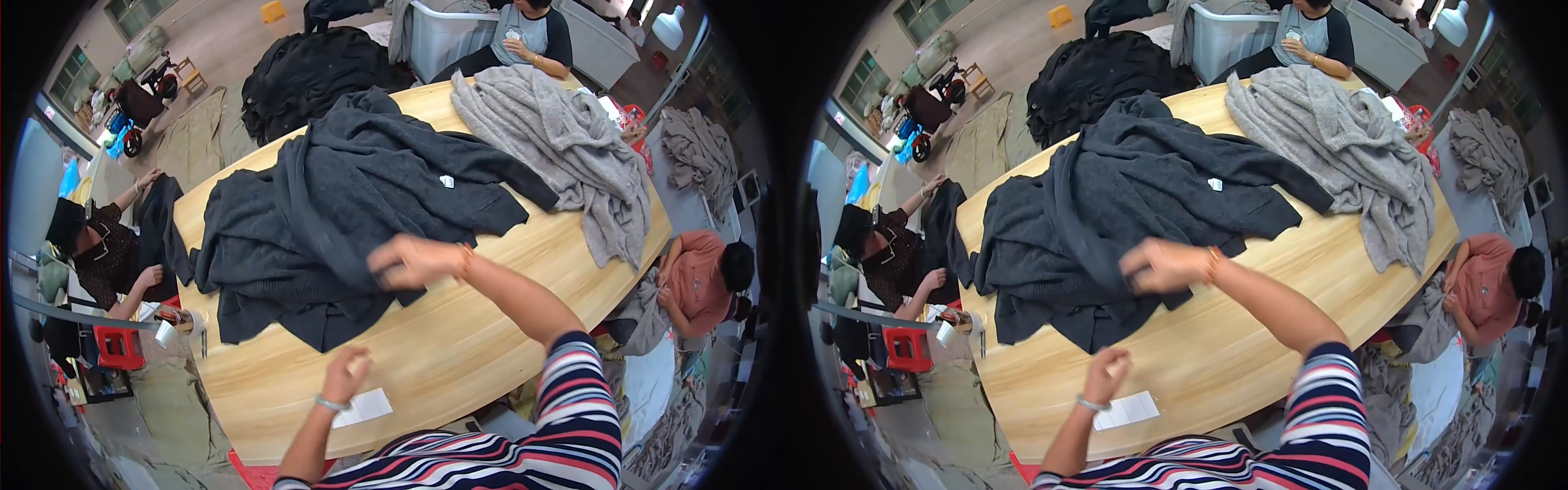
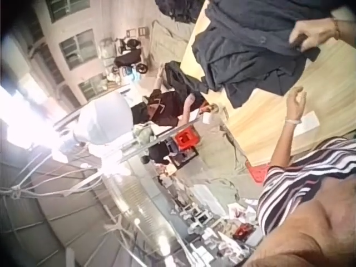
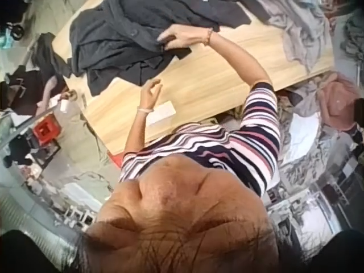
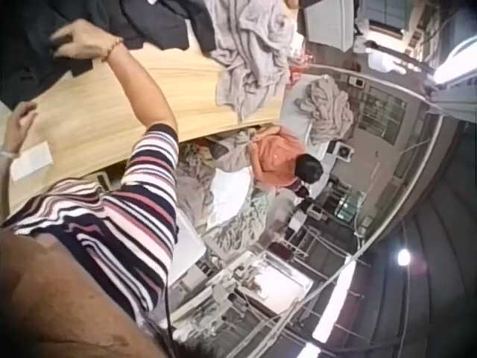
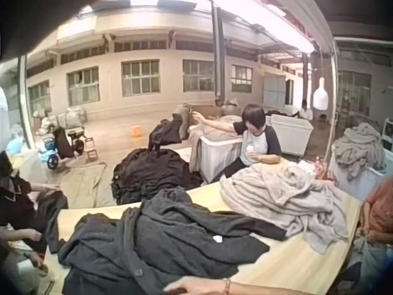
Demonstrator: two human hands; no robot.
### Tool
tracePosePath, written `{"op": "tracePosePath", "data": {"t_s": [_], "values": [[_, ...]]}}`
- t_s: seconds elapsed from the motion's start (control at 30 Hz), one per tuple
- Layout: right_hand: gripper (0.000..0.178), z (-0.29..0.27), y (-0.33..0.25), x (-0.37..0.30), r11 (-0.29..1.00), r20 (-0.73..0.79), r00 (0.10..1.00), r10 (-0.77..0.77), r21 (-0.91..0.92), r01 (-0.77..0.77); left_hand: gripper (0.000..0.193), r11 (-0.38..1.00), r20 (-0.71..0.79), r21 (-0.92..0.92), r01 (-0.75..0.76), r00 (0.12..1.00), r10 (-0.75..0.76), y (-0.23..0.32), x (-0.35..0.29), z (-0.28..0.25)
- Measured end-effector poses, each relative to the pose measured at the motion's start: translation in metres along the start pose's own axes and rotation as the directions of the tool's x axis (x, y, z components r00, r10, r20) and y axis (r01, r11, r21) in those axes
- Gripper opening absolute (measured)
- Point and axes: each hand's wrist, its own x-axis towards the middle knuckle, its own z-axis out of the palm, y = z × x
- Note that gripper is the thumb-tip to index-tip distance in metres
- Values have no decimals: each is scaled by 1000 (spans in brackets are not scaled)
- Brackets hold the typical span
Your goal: Folding and inspecting black garments on a large workbench in a garment factory.
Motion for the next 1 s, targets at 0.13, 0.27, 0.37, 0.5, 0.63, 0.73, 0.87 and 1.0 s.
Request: {"op": "tracePosePath", "data": {"t_s": [0.13, 0.27, 0.37, 0.5, 0.63, 0.73, 0.87, 1.0], "values": [[38, 76, 3, -168, 856, 318, 838, 443, 127, -500, 33, 980, -462, 42, -195, 866, 192, 30, 83, -24], [37, 120, -21, -291, 542, 358, 469, 807, -136, -829, 49, 776, -251, 524, -351, 807, 534, 76, 144, -24], [37, 133, -37, -350, 394, 204, 370, 906, -88, -915, 53, 508, 336, 656, -558, 819, 466, 60, 171, 1], [34, 125, -46, -421, 355, -271, 293, 917, 222, -908, 54, 320, 587, 636, -702, 709, 390, 37, 173, 45], [26, 105, -82, -440, 351, -530, 90, 843, 416, -839, 62, 157, 564, 658, -737, 620, 545, 61, 205, 61], [26, 113, -84, -474, 419, -741, -4, 671, 384, -823, 46, 54, 625, 697, -715, 642, 443, 62, 237, 73], [28, 120, -107, -507, 535, -802, -247, 544, 558, -634, 24, 287, 699, 644, -709, 698, 158, 71, 223, 103], [32, 121, -143, -578, 720, -714, -625, 315, 608, -333, 35, 856, 808, -13, -517, 498, 314, 134, 120, 119]]}}
